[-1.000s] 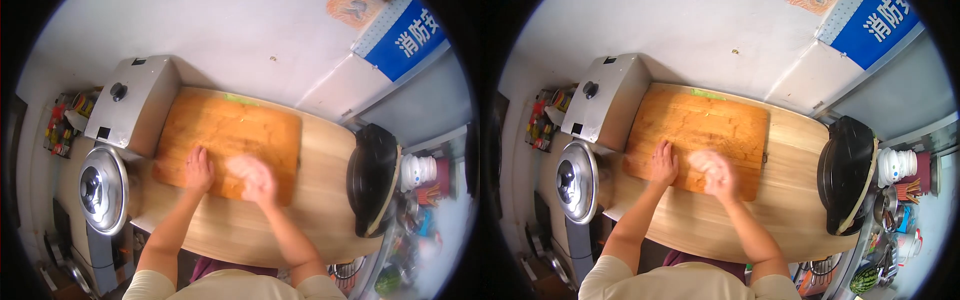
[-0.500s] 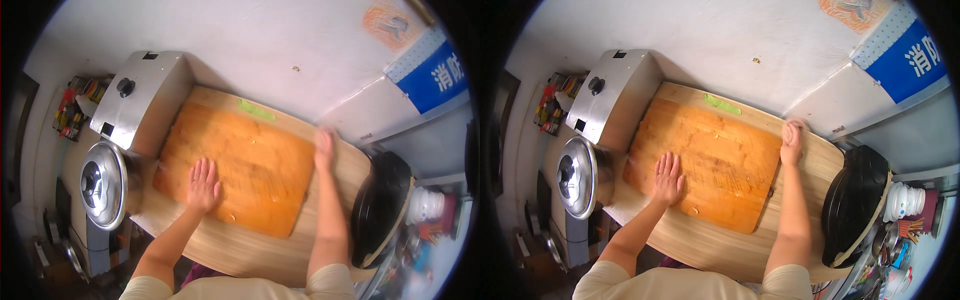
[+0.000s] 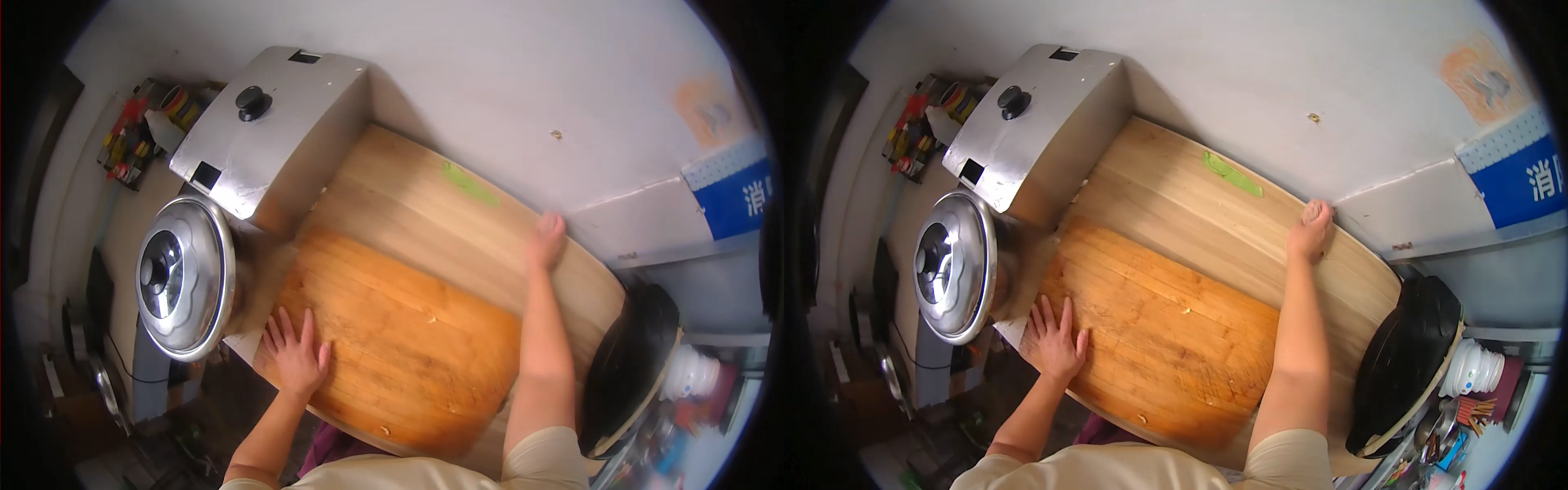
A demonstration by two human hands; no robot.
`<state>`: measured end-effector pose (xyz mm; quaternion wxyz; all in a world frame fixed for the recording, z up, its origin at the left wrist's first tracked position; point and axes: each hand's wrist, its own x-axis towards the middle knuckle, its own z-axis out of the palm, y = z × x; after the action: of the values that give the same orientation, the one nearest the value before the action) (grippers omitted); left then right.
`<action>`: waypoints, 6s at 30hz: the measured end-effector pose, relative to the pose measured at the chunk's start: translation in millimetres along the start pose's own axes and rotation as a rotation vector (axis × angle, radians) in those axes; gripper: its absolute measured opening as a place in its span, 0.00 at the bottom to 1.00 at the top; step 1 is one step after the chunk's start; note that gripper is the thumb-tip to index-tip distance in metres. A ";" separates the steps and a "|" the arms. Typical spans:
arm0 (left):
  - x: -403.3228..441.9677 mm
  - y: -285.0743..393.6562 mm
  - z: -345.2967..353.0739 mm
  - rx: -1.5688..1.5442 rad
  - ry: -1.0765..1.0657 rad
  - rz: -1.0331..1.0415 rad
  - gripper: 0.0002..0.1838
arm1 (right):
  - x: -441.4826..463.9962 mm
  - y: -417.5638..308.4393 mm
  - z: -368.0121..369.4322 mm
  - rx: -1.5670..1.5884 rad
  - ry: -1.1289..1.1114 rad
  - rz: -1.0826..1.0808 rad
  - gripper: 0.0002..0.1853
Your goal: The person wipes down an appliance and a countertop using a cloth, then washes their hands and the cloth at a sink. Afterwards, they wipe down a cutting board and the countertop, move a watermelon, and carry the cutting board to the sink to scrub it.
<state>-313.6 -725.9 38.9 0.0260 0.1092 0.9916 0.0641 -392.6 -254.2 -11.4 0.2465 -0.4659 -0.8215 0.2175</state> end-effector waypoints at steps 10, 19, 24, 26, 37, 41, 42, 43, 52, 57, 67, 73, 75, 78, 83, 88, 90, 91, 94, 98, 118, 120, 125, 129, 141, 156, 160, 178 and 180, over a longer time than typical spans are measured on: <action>0.1 -3.1 4.2 0.045 -0.060 0.038 0.36 | -67.9 -96.0 69.5 0.335 -0.273 -0.621 0.21; 3.3 -10.7 -10.0 -0.065 -0.064 0.084 0.36 | -88.8 -50.4 -30.7 0.558 -0.302 -0.214 0.18; 17.0 -34.0 -11.0 -0.034 -0.023 0.052 0.36 | 5.6 129.9 -48.5 0.617 -0.097 0.006 0.22; 18.2 -33.8 -3.6 0.015 -0.035 0.050 0.36 | -2.8 104.2 -9.5 0.676 -0.141 -0.262 0.20; 12.6 -31.6 -14.1 0.001 -0.094 -0.013 0.37 | -158.6 -135.0 35.2 0.899 -0.833 -0.331 0.21; 9.7 -35.4 -9.8 0.009 -0.056 0.019 0.37 | -81.7 -47.1 -39.0 0.998 -0.439 0.107 0.24; 10.5 -33.9 -10.6 0.008 -0.065 0.014 0.37 | -54.9 3.2 -42.5 0.845 -0.234 0.022 0.24; 11.1 -32.7 -13.6 0.008 -0.073 0.008 0.37 | -35.8 48.0 -53.4 0.786 -0.133 0.054 0.24; 11.6 -28.6 -9.6 0.063 -0.078 0.003 0.38 | -107.5 -30.5 -6.7 0.169 -0.500 -0.368 0.28; 7.8 -31.7 -11.4 0.016 -0.082 0.001 0.38 | -83.7 0.9 -2.1 0.354 -0.471 -0.509 0.31; -51.8 -28.4 0.9 -0.171 -0.050 -0.049 0.39 | 7.5 24.8 113.7 -0.242 0.165 -0.374 0.25; -51.7 -30.3 0.8 -0.219 -0.020 -0.050 0.38 | -48.1 -156.2 131.1 0.104 -0.078 -0.364 0.24; -51.3 -32.7 0.1 -0.251 -0.008 -0.045 0.38 | -52.7 -169.1 138.3 0.076 -0.079 -0.321 0.24; -52.0 -35.0 1.8 -0.300 0.006 -0.039 0.38 | -57.1 -171.5 153.7 0.248 -0.207 -0.624 0.25; -52.8 -38.1 3.2 -0.364 0.014 -0.037 0.38 | -56.7 -188.5 167.8 0.317 -0.192 -0.657 0.24; -54.1 -36.6 1.7 -0.404 0.029 -0.049 0.38 | -92.6 -192.3 170.7 0.426 -0.568 -0.788 0.22; -54.2 -35.5 -1.4 -0.414 0.017 -0.049 0.38 | -130.7 -197.3 140.1 0.444 -0.739 -0.903 0.20; -53.8 -36.6 -3.1 -0.417 0.018 -0.045 0.38 | -141.5 -197.6 124.9 0.434 -0.833 -0.945 0.20; -54.9 -49.7 -2.5 -0.553 0.019 0.000 0.40 | -155.8 -189.4 79.5 0.469 -0.877 -1.134 0.22; -60.4 -80.1 -19.0 -0.477 0.017 0.050 0.39 | -161.3 -129.9 -38.9 0.436 -0.525 -0.719 0.24; -91.4 -70.5 -28.2 -0.485 -0.112 -0.074 0.23 | -315.5 151.7 -244.1 -0.057 -0.372 0.145 0.30; -93.1 -55.7 -35.7 -0.467 -0.095 -0.058 0.24 | -329.9 190.6 -244.0 0.044 -0.291 0.106 0.29; -64.9 0.2 -38.8 -0.376 -0.122 0.098 0.25 | -366.7 227.7 -280.4 0.145 -0.138 0.127 0.27; -17.8 56.2 -10.3 -0.365 -0.152 0.276 0.24 | -381.7 231.5 -310.3 0.029 -0.066 0.192 0.26; 82.2 237.7 36.8 -0.433 -0.082 0.567 0.21 | -410.7 260.9 -305.3 0.032 0.055 0.263 0.35; 143.7 94.9 32.4 -0.764 0.388 0.460 0.21 | -299.1 20.4 -199.6 0.540 -0.270 -0.240 0.17; 96.3 52.2 15.1 -0.904 0.347 0.286 0.24 | -239.3 -111.1 -98.7 0.401 -0.455 -0.703 0.30; 104.6 -41.8 26.8 -1.320 0.058 -0.034 0.41 | -88.2 -241.9 161.1 0.159 -0.302 -0.441 0.24; 119.6 -40.1 28.0 -1.414 0.082 -0.072 0.42 | -90.9 -233.9 176.4 0.297 -0.452 -0.494 0.25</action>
<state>-436.8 -735.0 1.4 0.0552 0.0307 0.7157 0.6956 -613.4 -466.3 -30.8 0.1688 -0.1527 -0.9024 0.3659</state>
